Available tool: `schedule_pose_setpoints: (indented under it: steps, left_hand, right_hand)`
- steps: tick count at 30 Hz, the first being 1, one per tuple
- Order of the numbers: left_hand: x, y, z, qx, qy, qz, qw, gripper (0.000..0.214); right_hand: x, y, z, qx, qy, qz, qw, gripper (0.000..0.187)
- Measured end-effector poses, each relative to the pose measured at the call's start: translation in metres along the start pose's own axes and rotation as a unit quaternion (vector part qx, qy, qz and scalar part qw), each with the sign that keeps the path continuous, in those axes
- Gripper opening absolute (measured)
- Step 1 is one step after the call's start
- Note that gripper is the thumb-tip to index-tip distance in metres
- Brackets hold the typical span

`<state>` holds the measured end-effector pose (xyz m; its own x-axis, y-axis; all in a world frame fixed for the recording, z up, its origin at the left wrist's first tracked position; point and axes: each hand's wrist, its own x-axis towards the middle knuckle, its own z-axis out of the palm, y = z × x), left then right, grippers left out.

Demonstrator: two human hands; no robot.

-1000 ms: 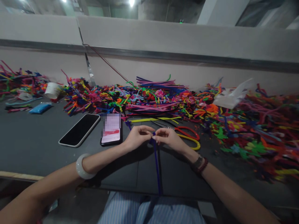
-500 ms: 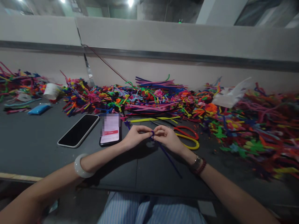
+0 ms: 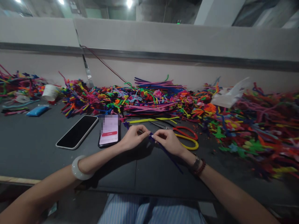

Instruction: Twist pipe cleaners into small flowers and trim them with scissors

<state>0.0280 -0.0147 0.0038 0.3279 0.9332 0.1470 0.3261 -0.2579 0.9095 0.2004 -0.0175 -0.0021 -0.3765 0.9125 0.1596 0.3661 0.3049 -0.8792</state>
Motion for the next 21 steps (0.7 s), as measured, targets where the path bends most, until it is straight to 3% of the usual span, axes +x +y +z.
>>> schedule_pose_setpoints:
  steps: [4, 10, 18, 21]
  left_hand:
    - [-0.001, 0.001, -0.001, -0.004, -0.017, -0.004, 1.000, 0.025]
    - [0.003, -0.008, 0.000, -0.100, -0.020, -0.025, 0.994, 0.026]
    - [0.006, -0.005, -0.003, -0.169, 0.015, -0.037, 0.985, 0.021]
    - [0.007, -0.008, -0.002, -0.181, 0.002, -0.066, 0.981, 0.021]
  right_hand:
    - [0.001, -0.001, -0.003, 0.013, 0.012, 0.001, 1.000, 0.019]
    - [0.002, -0.001, -0.006, 0.046, -0.030, 0.027, 0.998, 0.018]
    - [0.003, 0.001, 0.001, 0.135, -0.027, 0.051, 0.989, 0.015]
    - [0.004, 0.001, 0.002, 0.156, -0.005, 0.053, 0.986, 0.015]
